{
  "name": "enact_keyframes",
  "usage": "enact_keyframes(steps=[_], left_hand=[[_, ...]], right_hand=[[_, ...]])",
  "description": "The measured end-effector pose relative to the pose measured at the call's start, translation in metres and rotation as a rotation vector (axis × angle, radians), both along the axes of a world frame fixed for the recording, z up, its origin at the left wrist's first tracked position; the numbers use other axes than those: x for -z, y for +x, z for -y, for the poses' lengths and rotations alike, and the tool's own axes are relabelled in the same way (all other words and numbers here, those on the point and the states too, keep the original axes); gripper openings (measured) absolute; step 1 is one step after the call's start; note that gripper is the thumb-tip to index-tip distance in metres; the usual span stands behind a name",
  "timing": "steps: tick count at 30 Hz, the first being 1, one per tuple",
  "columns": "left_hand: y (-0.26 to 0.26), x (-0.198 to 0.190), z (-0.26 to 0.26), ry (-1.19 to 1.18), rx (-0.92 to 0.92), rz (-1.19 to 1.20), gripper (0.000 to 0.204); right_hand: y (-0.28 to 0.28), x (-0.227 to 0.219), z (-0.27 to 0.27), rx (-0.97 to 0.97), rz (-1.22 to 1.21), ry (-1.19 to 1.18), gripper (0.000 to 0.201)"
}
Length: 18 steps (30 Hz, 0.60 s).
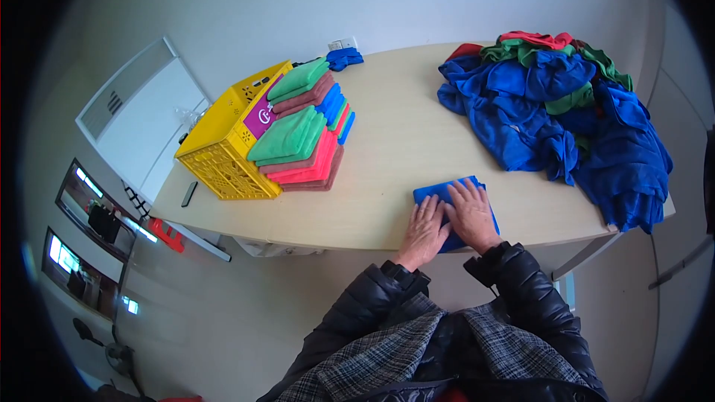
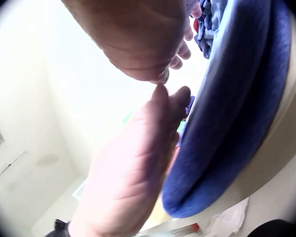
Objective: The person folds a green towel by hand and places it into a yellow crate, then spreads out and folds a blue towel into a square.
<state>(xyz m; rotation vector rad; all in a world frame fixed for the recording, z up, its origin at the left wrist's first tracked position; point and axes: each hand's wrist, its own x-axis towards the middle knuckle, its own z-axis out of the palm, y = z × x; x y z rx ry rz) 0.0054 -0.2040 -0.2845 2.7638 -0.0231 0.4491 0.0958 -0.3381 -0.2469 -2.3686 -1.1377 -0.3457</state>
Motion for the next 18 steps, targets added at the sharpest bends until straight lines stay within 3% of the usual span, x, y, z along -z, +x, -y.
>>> enact_keyframes(steps=[5, 7, 9, 18], left_hand=[[0.002, 0.008, -0.003, 0.082, -0.069, 0.094, 0.061], [0.005, 0.013, -0.001, 0.129, -0.081, 0.085, 0.060], [-0.001, 0.016, -0.002, 0.191, -0.068, 0.054, 0.058], [-0.003, 0.007, -0.002, 0.101, -0.019, 0.047, 0.058]], right_hand=[[-0.008, 0.028, -0.007, -0.084, 0.048, -0.004, 0.051], [0.006, 0.036, 0.001, -0.105, 0.360, -0.158, 0.055], [0.007, 0.035, 0.005, -0.031, 0.113, -0.037, 0.055], [0.037, 0.034, 0.034, 0.123, -0.090, -0.084, 0.056]])
